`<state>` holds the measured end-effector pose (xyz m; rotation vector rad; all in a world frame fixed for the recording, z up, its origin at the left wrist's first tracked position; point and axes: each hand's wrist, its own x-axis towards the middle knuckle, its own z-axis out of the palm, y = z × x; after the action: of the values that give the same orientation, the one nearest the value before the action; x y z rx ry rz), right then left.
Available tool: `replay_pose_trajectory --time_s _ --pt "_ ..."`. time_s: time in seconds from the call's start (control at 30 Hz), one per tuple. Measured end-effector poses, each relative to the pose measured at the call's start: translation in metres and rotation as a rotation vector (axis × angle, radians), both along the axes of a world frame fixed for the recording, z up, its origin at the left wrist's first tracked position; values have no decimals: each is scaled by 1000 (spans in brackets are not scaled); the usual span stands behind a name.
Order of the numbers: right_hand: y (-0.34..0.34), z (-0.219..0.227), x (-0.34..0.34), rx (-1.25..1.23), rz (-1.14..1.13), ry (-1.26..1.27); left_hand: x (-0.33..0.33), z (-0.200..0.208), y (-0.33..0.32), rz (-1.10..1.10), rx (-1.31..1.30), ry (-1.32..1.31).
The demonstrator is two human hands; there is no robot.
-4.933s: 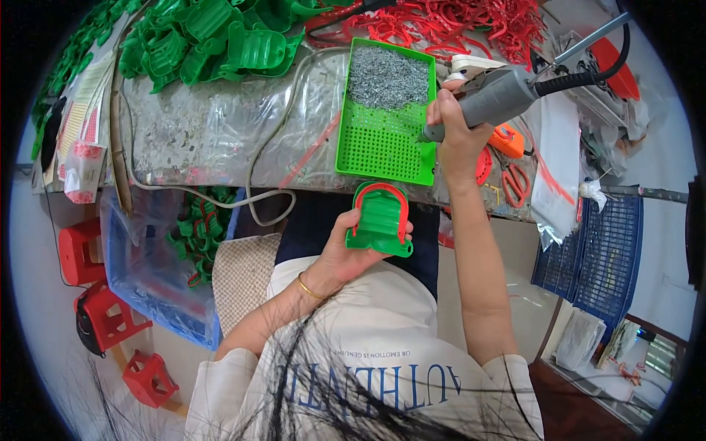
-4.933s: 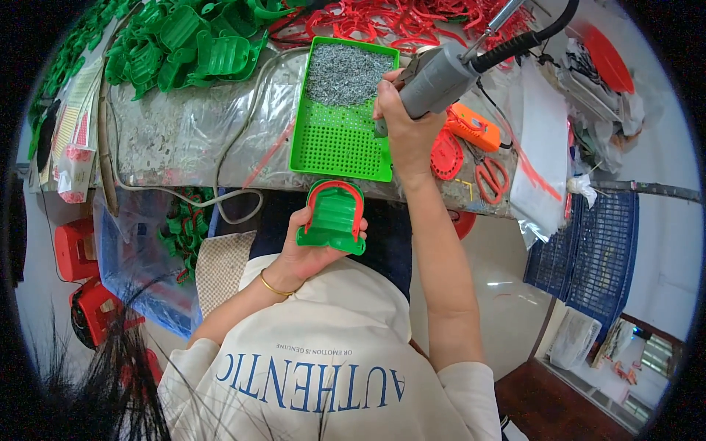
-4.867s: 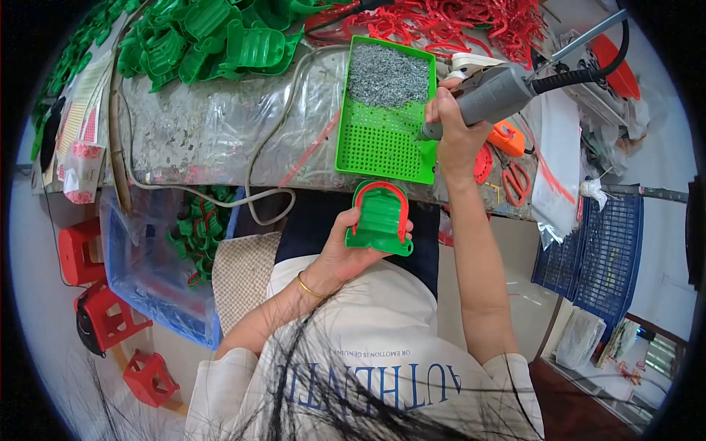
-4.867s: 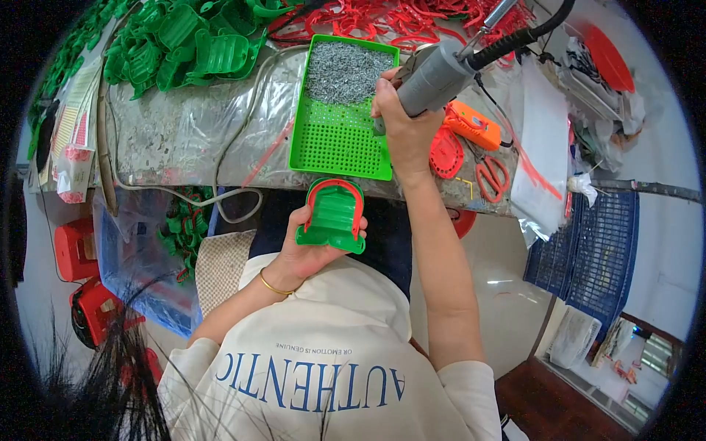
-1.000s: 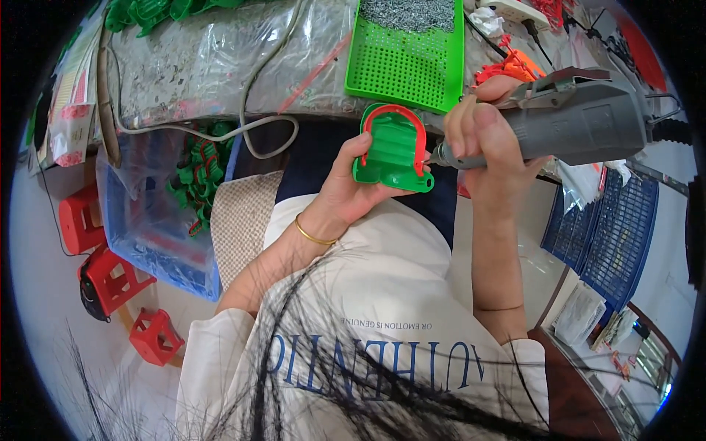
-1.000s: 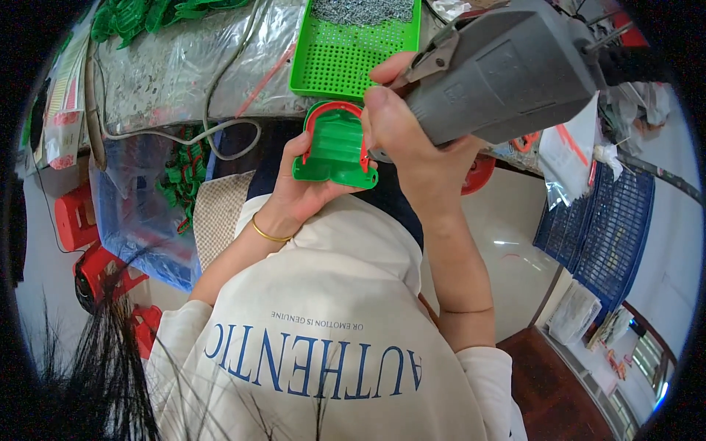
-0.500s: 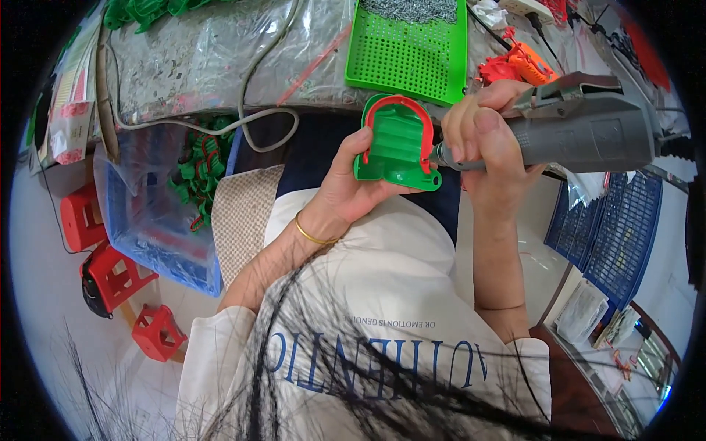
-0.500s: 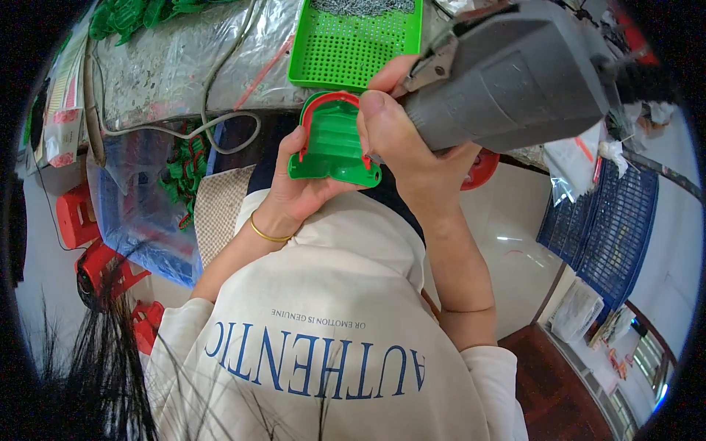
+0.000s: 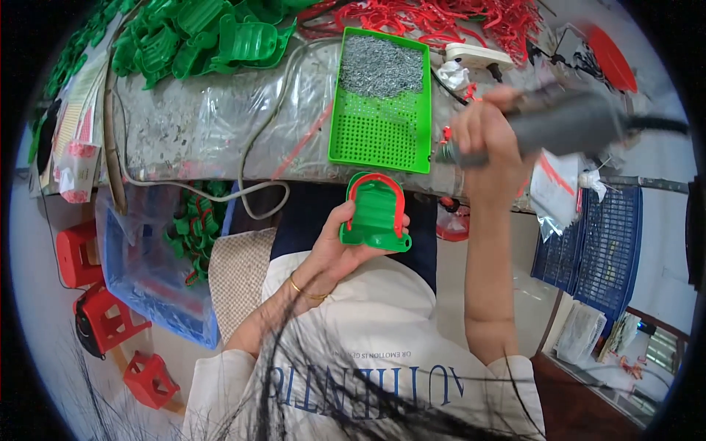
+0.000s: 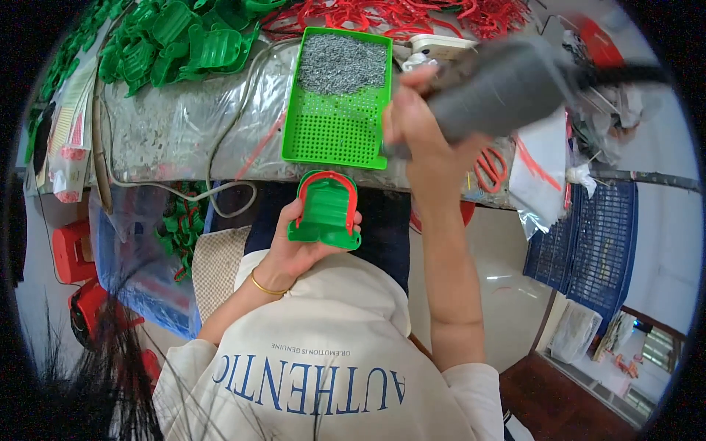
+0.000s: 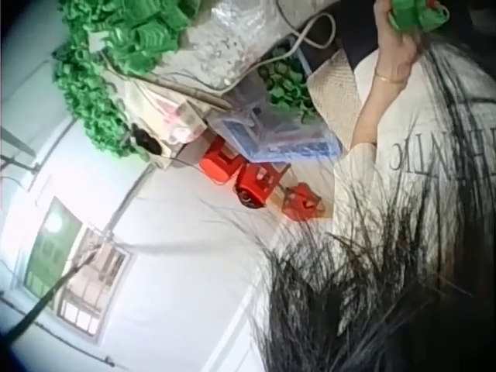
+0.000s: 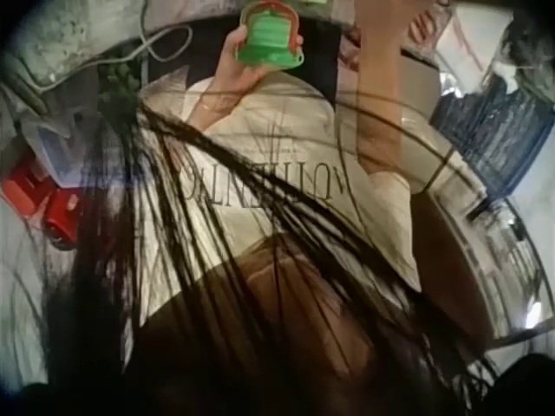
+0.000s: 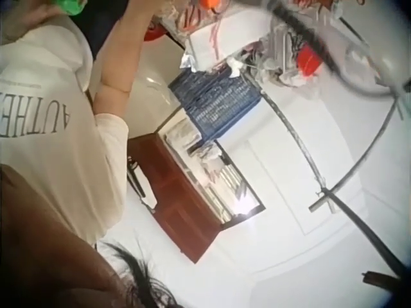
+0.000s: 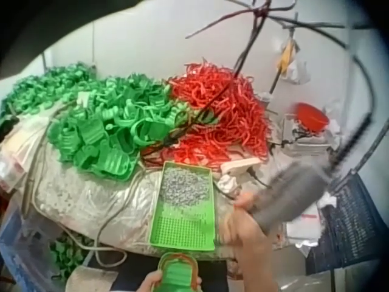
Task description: Assembling small plastic components using an electric screwdriver in a factory setting.
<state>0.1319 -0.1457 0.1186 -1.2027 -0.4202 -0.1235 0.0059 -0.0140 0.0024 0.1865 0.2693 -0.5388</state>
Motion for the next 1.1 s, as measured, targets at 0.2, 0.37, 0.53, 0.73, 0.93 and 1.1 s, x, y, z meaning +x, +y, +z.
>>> replay_pose_trajectory --time_s 0.2,0.37,0.53,0.73,0.93,1.1 --pt "7 -41 50 -89 -183 -24 4 -13 3 -14 -114 -64" --pt "10 -64 64 -100 -195 5 6 -19 5 -14 -153 -60" --pt "9 -69 68 -103 -184 -16 9 -21 5 -8 -188 -46" --pt "11 -66 64 -116 -213 -28 9 -20 5 0 -210 -30" --pt "14 -59 55 -81 -207 -29 5 -17 6 24 -221 28" --pt "22 -21 28 48 -66 -13 10 -18 2 8 -293 18"
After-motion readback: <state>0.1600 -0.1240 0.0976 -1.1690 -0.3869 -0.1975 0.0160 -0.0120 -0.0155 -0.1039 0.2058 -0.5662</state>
